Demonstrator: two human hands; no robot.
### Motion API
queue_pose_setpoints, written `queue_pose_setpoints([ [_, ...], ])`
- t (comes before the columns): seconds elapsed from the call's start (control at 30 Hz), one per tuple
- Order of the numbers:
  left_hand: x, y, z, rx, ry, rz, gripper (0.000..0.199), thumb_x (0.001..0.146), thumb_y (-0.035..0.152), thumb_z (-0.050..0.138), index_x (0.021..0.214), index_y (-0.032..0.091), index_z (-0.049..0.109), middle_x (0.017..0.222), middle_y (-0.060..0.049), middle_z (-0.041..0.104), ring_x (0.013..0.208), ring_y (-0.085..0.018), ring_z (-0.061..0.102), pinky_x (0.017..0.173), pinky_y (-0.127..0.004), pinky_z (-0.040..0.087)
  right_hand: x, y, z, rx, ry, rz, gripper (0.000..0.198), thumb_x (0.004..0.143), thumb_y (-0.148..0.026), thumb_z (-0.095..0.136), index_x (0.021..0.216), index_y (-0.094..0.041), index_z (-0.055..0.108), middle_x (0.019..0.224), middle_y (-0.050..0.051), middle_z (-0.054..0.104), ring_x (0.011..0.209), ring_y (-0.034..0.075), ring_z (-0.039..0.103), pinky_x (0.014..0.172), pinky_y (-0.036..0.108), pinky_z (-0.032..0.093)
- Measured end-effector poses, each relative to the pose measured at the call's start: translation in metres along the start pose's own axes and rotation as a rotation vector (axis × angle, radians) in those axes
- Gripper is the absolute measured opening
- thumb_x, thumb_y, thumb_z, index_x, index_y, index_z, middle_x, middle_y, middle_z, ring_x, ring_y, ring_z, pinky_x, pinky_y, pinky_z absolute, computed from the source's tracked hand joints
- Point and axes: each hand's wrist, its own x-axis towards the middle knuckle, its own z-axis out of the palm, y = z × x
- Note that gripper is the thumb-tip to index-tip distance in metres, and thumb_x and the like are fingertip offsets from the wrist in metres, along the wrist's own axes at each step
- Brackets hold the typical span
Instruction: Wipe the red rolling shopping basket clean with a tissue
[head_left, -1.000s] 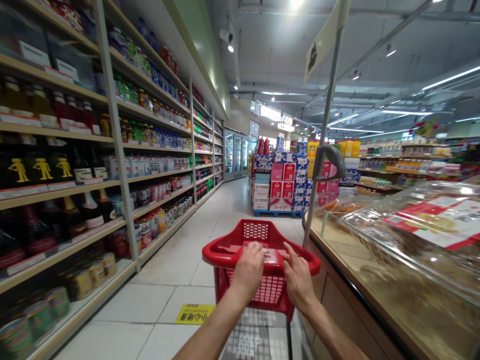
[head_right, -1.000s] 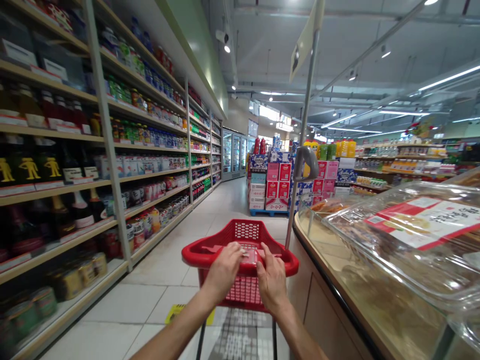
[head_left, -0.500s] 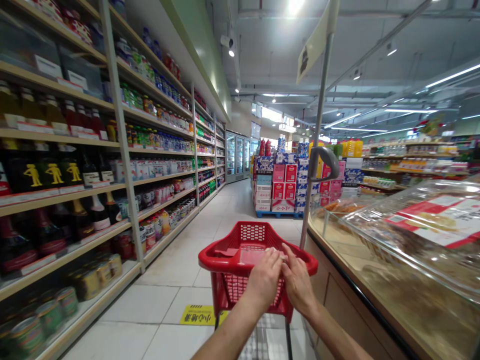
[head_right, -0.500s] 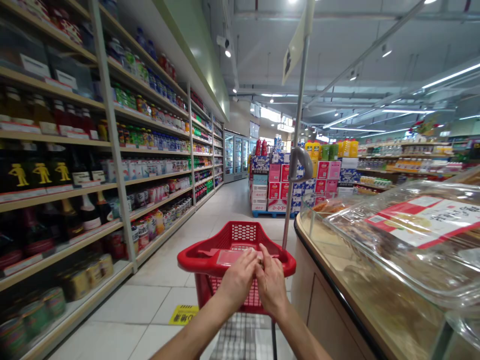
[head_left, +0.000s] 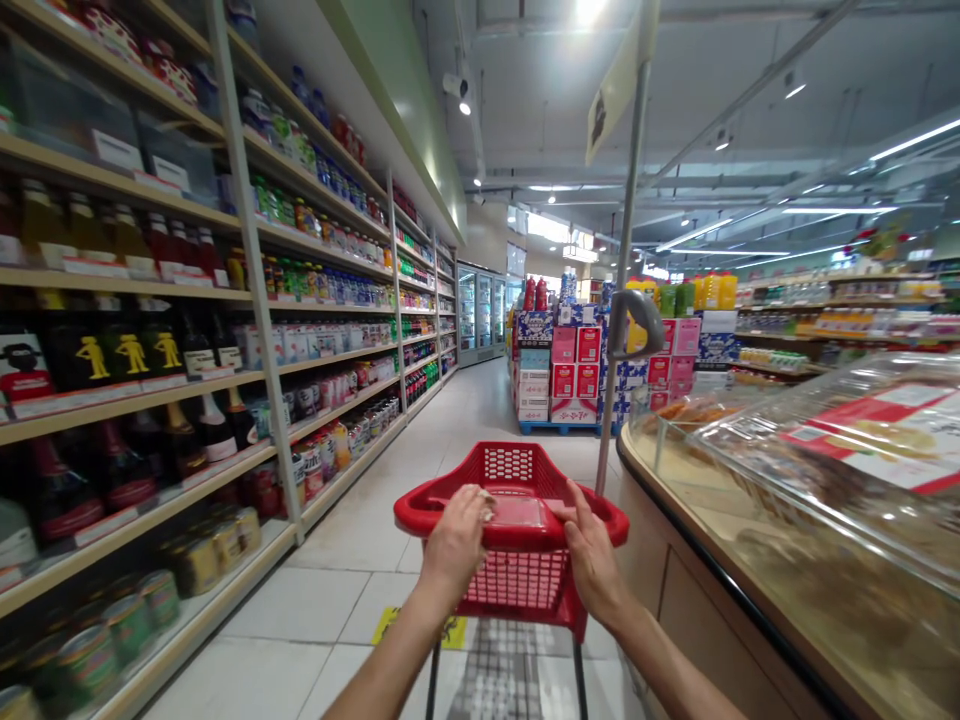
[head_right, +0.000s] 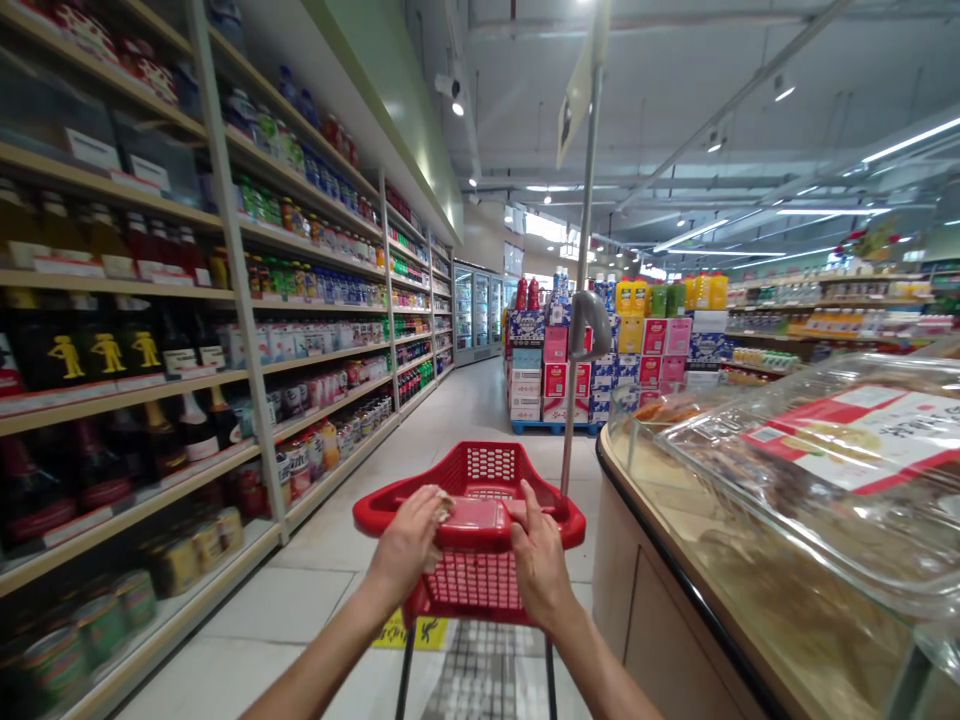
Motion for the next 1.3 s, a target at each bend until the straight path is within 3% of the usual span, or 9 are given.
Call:
queue_pose_setpoints([
  [0.07, -0.001, -0.003, 0.000, 0.019, 0.027, -0.044, 0.030, 0.081, 0.012, 0.033, 0.100, 0.013, 0.056, 0.105, -0.011, 0.061, 0.105, -0.020, 0.052, 0.087, -0.040, 0.048, 0.000, 0.000, 0.000, 0.000, 0.031, 0.032, 0.050, 0.088, -0.042, 0.019, 0.132, -0.018, 0.026, 0.094, 0.005, 0.064, 0.090, 0.022, 0.056, 0.082, 0.041, 0.040],
  [0.23, 0.001, 0.008, 0.004, -0.069, -0.053, 0.154, 0.033, 0.079, 0.010, 0.035, 0.106, 0.014, 0.053, 0.112, -0.009, 0.058, 0.112, -0.019, 0.047, 0.091, -0.038, 0.046, -0.003, 0.006, -0.002, 0.014, 0.015, -0.018, 0.050, 0.087, -0.042, 0.022, 0.131, -0.019, 0.026, 0.101, 0.006, 0.062, 0.096, 0.022, 0.054, 0.087, 0.042, 0.037],
  [0.4, 0.001, -0.003, -0.001, -0.020, 0.020, -0.010, 0.030, 0.081, 0.012, 0.032, 0.099, 0.014, 0.057, 0.103, -0.010, 0.062, 0.104, -0.019, 0.053, 0.087, -0.040, 0.048, -0.004, 0.010, -0.008, -0.022, 0.038, 0.040, 0.048, 0.087, -0.040, 0.022, 0.130, -0.019, 0.029, 0.100, 0.006, 0.062, 0.095, 0.022, 0.054, 0.086, 0.044, 0.037],
  [0.6, 0.002, 0.004, 0.004, -0.071, -0.072, 0.232, 0.036, 0.077, 0.007, 0.035, 0.109, 0.014, 0.052, 0.113, -0.010, 0.056, 0.112, -0.019, 0.046, 0.092, -0.039, 0.045, -0.002, 0.013, -0.016, 0.002, 0.011, 0.003, 0.049, 0.086, -0.040, 0.026, 0.129, -0.018, 0.031, 0.101, 0.007, 0.062, 0.096, 0.022, 0.054, 0.085, 0.042, 0.039],
  [0.73, -0.008, -0.034, -0.011, -0.002, 0.035, 0.061, 0.030, 0.079, 0.009, 0.034, 0.097, 0.015, 0.058, 0.098, -0.009, 0.063, 0.097, -0.018, 0.056, 0.084, -0.036, 0.050, -0.001, 0.019, -0.026, 0.020, -0.036, -0.007, 0.049, 0.085, -0.040, 0.027, 0.129, -0.019, 0.030, 0.101, 0.005, 0.062, 0.097, 0.022, 0.054, 0.087, 0.041, 0.038],
  [0.8, -0.010, -0.036, -0.013, -0.024, 0.061, 0.047, 0.029, 0.080, 0.011, 0.034, 0.096, 0.015, 0.058, 0.099, -0.009, 0.062, 0.098, -0.017, 0.055, 0.085, -0.035, 0.049, 0.000, 0.020, -0.029, 0.027, -0.038, 0.004, 0.048, 0.085, -0.040, 0.028, 0.128, -0.018, 0.031, 0.101, 0.006, 0.062, 0.097, 0.022, 0.054, 0.086, 0.041, 0.038],
  [0.97, -0.005, -0.026, -0.013, -0.059, -0.020, 0.171, 0.031, 0.079, 0.010, 0.034, 0.102, 0.015, 0.054, 0.107, -0.008, 0.059, 0.105, -0.017, 0.051, 0.088, -0.034, 0.046, -0.001, 0.019, -0.034, 0.072, -0.085, -0.036, 0.047, 0.084, -0.038, 0.032, 0.127, -0.019, 0.031, 0.103, 0.006, 0.061, 0.099, 0.022, 0.053, 0.088, 0.041, 0.038],
  [1.13, -0.010, -0.056, -0.037, 0.003, -0.094, -0.009, 0.024, 0.082, 0.014, 0.033, 0.084, 0.018, 0.056, 0.077, -0.004, 0.062, 0.074, -0.015, 0.057, 0.071, -0.034, 0.049, -0.008, 0.029, -0.035, 0.002, -0.050, -0.086, 0.045, 0.082, -0.039, 0.036, 0.123, -0.020, 0.036, 0.104, 0.005, 0.061, 0.101, 0.023, 0.051, 0.088, 0.042, 0.037],
  [1.3, -0.016, -0.015, -0.039, -0.008, -0.033, 0.027, 0.022, 0.081, 0.014, 0.033, 0.084, 0.017, 0.055, 0.072, -0.004, 0.058, 0.069, -0.015, 0.053, 0.068, -0.034, 0.048, 0.009, 0.064, -0.044, -0.138, -0.052, -0.070, 0.042, 0.081, -0.037, 0.036, 0.119, -0.019, 0.042, 0.100, 0.006, 0.062, 0.096, 0.023, 0.053, 0.088, 0.046, 0.034],
])
